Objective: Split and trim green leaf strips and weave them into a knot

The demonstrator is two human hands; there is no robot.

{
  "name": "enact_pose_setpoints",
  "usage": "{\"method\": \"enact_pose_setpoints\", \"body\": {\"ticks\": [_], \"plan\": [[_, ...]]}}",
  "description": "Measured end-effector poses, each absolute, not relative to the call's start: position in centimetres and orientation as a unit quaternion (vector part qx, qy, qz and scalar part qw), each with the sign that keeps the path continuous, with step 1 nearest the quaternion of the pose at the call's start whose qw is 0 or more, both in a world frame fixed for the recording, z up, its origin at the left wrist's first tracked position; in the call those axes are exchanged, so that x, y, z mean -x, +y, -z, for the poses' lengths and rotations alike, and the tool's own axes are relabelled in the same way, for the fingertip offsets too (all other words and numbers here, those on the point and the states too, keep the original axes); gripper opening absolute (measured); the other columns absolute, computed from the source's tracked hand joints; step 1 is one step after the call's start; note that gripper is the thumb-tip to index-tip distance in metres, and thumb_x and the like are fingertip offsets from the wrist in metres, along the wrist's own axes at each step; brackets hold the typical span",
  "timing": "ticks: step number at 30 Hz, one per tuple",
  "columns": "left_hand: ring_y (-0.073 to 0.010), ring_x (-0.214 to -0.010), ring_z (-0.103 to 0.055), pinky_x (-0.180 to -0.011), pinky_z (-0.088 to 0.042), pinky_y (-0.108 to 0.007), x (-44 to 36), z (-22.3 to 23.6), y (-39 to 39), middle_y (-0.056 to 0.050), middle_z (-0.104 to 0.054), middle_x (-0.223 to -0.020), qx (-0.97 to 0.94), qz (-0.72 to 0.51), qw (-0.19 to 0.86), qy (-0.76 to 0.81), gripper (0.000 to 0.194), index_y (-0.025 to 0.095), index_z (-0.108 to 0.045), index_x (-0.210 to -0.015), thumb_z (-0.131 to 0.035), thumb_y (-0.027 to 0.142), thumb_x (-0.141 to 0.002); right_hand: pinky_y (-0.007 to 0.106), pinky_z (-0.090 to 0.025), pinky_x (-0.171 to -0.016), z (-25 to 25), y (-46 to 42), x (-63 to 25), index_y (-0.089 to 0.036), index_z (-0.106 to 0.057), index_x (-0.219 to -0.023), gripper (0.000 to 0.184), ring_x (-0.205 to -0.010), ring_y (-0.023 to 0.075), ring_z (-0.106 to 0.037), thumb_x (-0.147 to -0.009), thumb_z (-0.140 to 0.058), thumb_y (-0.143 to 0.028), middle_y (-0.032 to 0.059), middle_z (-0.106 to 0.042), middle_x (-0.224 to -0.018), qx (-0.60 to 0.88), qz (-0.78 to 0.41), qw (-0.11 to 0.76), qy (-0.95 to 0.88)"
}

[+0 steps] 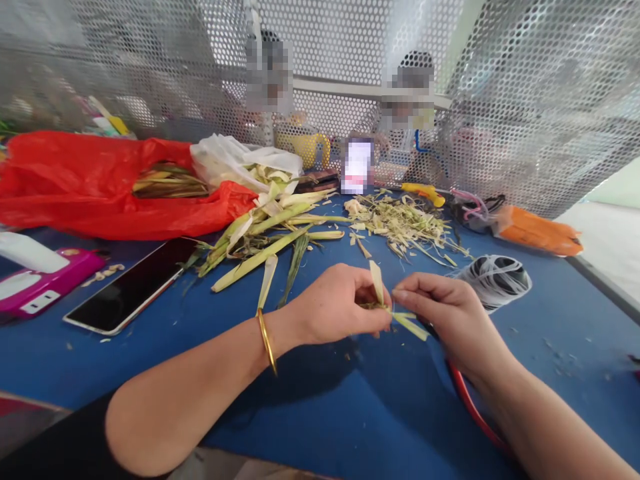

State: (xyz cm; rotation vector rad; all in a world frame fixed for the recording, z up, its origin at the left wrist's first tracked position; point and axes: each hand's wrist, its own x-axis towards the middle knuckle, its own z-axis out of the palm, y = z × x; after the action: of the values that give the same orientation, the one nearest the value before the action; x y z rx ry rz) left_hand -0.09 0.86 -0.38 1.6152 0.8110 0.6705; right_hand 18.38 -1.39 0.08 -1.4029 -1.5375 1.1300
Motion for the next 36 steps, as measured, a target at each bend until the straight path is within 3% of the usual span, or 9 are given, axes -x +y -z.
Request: {"method": "enact_pose_setpoints", "body": {"ticks": [4, 9, 16, 21, 24, 29, 36], "plan": [[-0.0110, -0.059, -0.065, -0.061, -0.051, -0.022, -0.2, 0.2, 1.0, -0.001, -0.069, -0.065, -0.587, -0.332, 0.660, 0.331, 0.003, 0.015, -0.061, -0.076, -0.062, 0.013, -0.075, 0.024, -0.020, -0.046, 0.4, -1.2, -18.0, -0.014, -0.067, -0.064, 0.021, -0.047, 0.0067, -0.029, -0.066, -0.074, -0.034, -0.0017, -0.052, -0.053, 0.522, -0.569, 0.405, -0.491], [-0.0102, -0.057, -0.065, -0.061, -0.052, -0.021, -0.6, 0.6, 1.2, 0.001, -0.066, -0.062, -0.547, -0.398, 0.626, 0.388, 0.005, 0.015, -0.060, -0.075, -0.062, 0.010, -0.074, 0.024, -0.018, -0.045, 0.7, -1.9, -17.1, -0.014, -0.071, -0.067, 0.017, -0.046, 0.0050, -0.026, -0.067, -0.075, -0.031, -0.0019, -0.057, -0.057, 0.494, -0.594, 0.440, -0.457], [-0.0139, -0.064, -0.067, -0.062, -0.053, -0.022, -0.9, 1.0, 0.9, -0.002, -0.070, -0.069, -0.576, -0.404, 0.553, 0.446, 0.012, 0.014, -0.070, -0.083, -0.063, 0.014, -0.072, 0.023, -0.028, -0.048, 0.8, -2.5, -16.3, -0.015, -0.075, -0.071, 0.018, -0.051, 0.0085, -0.041, -0.067, -0.076, -0.033, 0.0014, -0.066, -0.064, 0.501, -0.525, 0.464, -0.509], [-0.0124, -0.062, -0.065, -0.058, -0.050, -0.019, -1.1, 0.9, 0.8, 0.000, -0.070, -0.066, -0.571, -0.405, 0.543, 0.463, 0.010, 0.015, -0.073, -0.075, -0.064, 0.014, -0.072, 0.024, -0.036, -0.054, 1.2, -2.5, -16.2, -0.016, -0.074, -0.071, 0.018, -0.058, 0.0117, -0.049, -0.069, -0.074, -0.034, 0.0018, -0.066, -0.067, 0.496, -0.524, 0.462, -0.515], [-0.0120, -0.061, -0.064, -0.060, -0.051, -0.020, -1.0, 1.1, 1.0, 0.000, -0.069, -0.066, -0.521, -0.424, 0.580, 0.461, 0.009, 0.016, -0.072, -0.075, -0.065, 0.012, -0.071, 0.025, -0.036, -0.055, 1.2, -2.5, -16.3, -0.015, -0.071, -0.069, 0.022, -0.060, 0.0123, -0.049, -0.071, -0.072, -0.037, 0.0020, -0.064, -0.067, 0.504, -0.509, 0.445, -0.538], [-0.0136, -0.063, -0.067, -0.064, -0.054, -0.026, -0.3, 0.9, 1.6, -0.003, -0.071, -0.072, -0.415, -0.405, 0.684, 0.443, 0.008, 0.014, -0.069, -0.080, -0.067, 0.021, -0.076, 0.024, -0.026, -0.048, 0.2, -2.2, -17.3, -0.016, -0.065, -0.065, 0.026, -0.052, 0.0091, -0.037, -0.073, -0.069, -0.040, -0.0028, -0.049, -0.054, 0.539, -0.453, 0.410, -0.580], [-0.0145, -0.068, -0.069, -0.065, -0.053, -0.025, 0.4, 0.2, 2.0, -0.005, -0.072, -0.095, -0.369, -0.389, 0.719, 0.442, 0.012, 0.015, -0.069, -0.086, -0.069, 0.021, -0.076, 0.024, -0.030, -0.051, 0.2, -1.2, -18.4, -0.017, -0.068, -0.075, 0.018, -0.056, 0.0106, -0.039, -0.075, -0.066, -0.035, -0.0023, -0.050, -0.061, 0.594, -0.293, 0.527, -0.533]]}}
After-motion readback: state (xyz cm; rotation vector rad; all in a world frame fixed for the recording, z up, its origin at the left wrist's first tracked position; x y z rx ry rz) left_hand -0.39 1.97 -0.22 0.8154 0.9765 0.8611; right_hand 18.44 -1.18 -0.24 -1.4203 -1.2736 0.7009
